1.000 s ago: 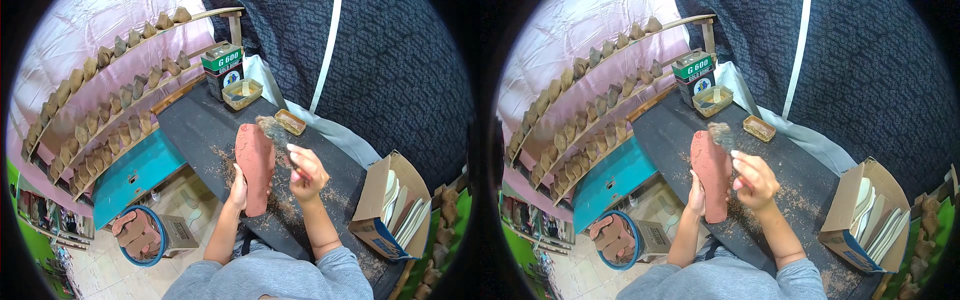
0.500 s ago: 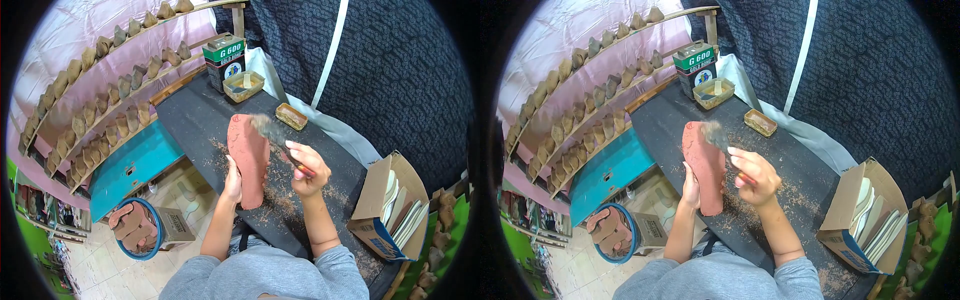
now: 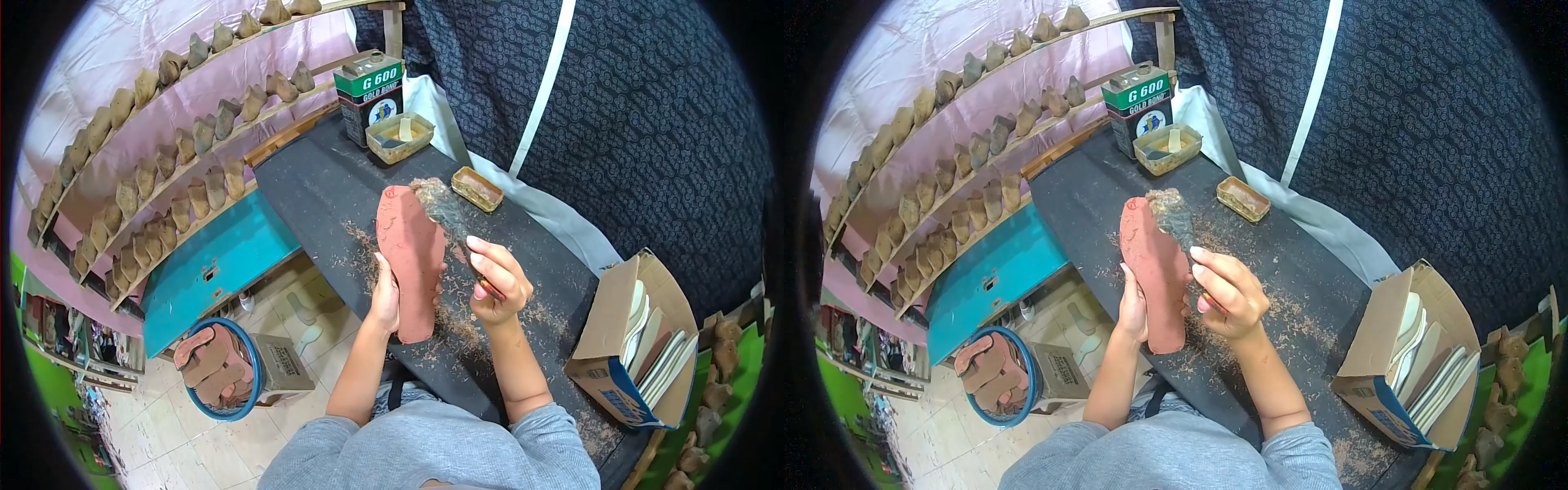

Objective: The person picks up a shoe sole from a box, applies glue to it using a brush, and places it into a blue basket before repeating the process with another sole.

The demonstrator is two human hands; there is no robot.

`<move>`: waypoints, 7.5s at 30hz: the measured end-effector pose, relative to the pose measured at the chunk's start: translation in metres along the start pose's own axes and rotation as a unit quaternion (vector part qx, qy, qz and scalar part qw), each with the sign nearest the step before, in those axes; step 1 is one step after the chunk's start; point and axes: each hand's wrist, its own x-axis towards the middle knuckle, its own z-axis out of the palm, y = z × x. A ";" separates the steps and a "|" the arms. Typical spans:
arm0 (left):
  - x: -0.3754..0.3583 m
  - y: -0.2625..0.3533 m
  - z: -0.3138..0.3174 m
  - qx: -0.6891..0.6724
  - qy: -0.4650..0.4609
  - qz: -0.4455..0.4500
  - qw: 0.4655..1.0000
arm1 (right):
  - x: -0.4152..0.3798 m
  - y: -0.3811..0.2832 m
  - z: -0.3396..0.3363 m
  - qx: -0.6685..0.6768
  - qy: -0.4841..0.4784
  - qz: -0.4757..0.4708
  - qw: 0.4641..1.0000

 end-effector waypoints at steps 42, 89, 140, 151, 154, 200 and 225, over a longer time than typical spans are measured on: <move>0.028 0.002 -0.006 0.042 0.020 0.059 0.997 | -0.037 -0.026 -0.010 0.002 -0.092 0.072 0.993; 0.019 0.015 0.004 0.035 0.075 0.049 0.995 | -0.007 -0.011 -0.006 0.027 -0.031 0.088 0.995; 0.045 0.015 0.018 -0.018 -0.008 0.151 0.988 | -0.018 -0.021 -0.028 -0.013 -0.077 0.122 0.989; 0.043 0.019 0.008 0.034 -0.014 0.163 0.986 | -0.020 -0.034 -0.040 0.058 -0.107 0.160 0.980; 0.038 0.011 0.019 0.071 -0.020 0.144 0.987 | -0.005 -0.026 -0.037 0.027 -0.075 0.120 0.990; 0.036 -0.014 -0.023 0.063 0.000 0.043 0.997 | -0.035 -0.015 -0.028 0.038 -0.158 0.126 0.979; 0.057 0.004 -0.019 -0.007 0.047 0.146 0.988 | -0.042 0.041 -0.064 -0.056 0.008 0.270 0.961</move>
